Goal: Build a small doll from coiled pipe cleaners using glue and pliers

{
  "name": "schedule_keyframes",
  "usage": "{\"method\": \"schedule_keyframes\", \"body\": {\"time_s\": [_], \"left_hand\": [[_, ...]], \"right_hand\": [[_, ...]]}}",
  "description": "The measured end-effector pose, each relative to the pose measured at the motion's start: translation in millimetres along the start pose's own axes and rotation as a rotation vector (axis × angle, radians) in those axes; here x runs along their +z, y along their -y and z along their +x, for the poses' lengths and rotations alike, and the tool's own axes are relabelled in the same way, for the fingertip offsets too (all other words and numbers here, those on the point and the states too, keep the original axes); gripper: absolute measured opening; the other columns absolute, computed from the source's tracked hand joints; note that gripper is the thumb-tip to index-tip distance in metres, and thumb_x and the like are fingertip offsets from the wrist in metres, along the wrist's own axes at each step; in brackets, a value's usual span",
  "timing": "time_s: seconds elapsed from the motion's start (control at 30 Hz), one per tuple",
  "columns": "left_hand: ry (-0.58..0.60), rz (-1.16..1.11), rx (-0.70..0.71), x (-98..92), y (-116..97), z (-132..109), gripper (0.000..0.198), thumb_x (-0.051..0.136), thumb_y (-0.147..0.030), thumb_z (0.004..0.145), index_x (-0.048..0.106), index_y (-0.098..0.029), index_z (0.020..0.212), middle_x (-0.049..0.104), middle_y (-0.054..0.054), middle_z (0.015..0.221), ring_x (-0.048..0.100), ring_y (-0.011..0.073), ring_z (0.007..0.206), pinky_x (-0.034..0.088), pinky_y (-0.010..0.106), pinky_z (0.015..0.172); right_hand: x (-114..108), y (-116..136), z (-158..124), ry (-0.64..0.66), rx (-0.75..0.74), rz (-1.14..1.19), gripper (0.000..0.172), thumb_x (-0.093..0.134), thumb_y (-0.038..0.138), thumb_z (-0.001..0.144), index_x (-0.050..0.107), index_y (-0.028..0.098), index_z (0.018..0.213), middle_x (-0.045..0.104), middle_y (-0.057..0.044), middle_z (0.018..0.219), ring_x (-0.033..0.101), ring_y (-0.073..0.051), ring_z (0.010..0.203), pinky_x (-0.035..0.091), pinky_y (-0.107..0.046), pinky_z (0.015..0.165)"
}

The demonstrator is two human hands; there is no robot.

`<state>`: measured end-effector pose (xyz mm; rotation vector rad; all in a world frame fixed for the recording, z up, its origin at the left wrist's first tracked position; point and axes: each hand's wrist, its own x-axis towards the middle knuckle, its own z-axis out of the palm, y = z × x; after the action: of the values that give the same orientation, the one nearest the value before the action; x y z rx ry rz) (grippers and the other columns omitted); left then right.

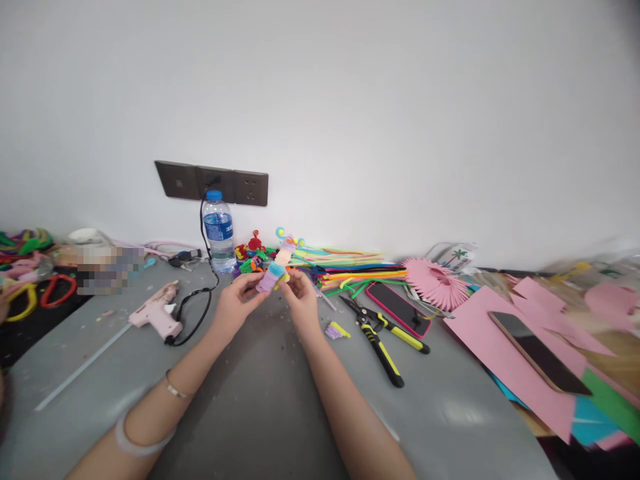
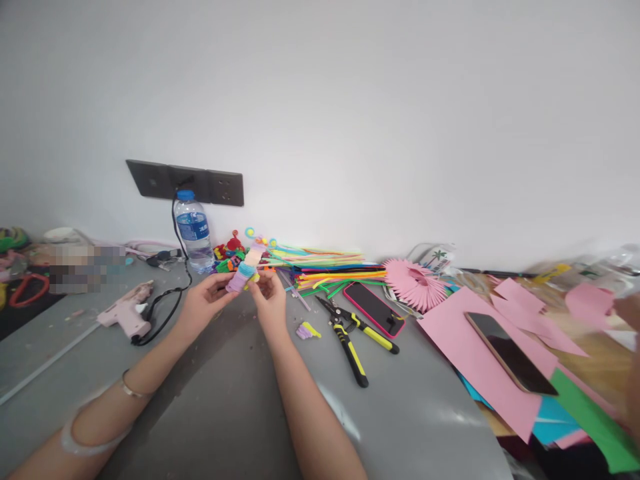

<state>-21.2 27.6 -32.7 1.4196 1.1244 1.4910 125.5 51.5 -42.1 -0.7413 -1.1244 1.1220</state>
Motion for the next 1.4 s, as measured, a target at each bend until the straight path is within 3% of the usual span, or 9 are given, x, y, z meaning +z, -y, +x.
{"method": "schedule_keyframes", "body": {"time_s": [0.33,0.7,1.03,1.4], "left_hand": [[0.017,0.029,-0.023,0.1,5.6,0.3,0.049,0.079,-0.033,0.068,0.066,-0.018,0.113,0.067,0.011,0.121,0.069,0.0224,0.093,0.057,0.039,0.087],[-0.041,0.138,0.030,0.5,-3.3,-0.3,0.036,0.074,-0.031,0.072,0.066,-0.017,0.104,0.074,0.008,0.097,0.068,0.0194,0.080,0.055,0.030,0.070],[-0.032,0.003,-0.008,2.9,-2.8,-0.9,0.043,0.077,-0.032,0.069,0.064,-0.017,0.107,0.070,0.011,0.115,0.070,0.0214,0.092,0.057,0.038,0.088],[-0.101,-0.010,-0.013,-0.8,-1.9,1.9,0.039,0.076,-0.036,0.070,0.066,-0.016,0.102,0.074,0.009,0.100,0.070,0.0231,0.089,0.056,0.038,0.084]], "right_hand": [[0.1,2.9,-0.2,-0.018,0.051,0.078,0.028,0.074,0.033,0.072,0.061,0.019,0.092,0.067,-0.001,0.082,0.062,-0.016,0.077,0.048,-0.028,0.074],[1.0,2.5,-2.2,0.010,0.068,0.059,0.030,0.074,0.034,0.071,0.057,0.020,0.092,0.067,-0.001,0.084,0.062,-0.016,0.077,0.049,-0.029,0.075],[1.6,3.5,-3.3,0.019,0.032,0.049,0.026,0.072,0.035,0.073,0.056,0.021,0.088,0.065,0.000,0.083,0.061,-0.015,0.076,0.048,-0.027,0.072],[3.4,5.5,-3.6,0.051,0.050,0.049,0.029,0.073,0.036,0.072,0.057,0.021,0.092,0.067,-0.002,0.086,0.062,-0.017,0.079,0.049,-0.029,0.074]]}}
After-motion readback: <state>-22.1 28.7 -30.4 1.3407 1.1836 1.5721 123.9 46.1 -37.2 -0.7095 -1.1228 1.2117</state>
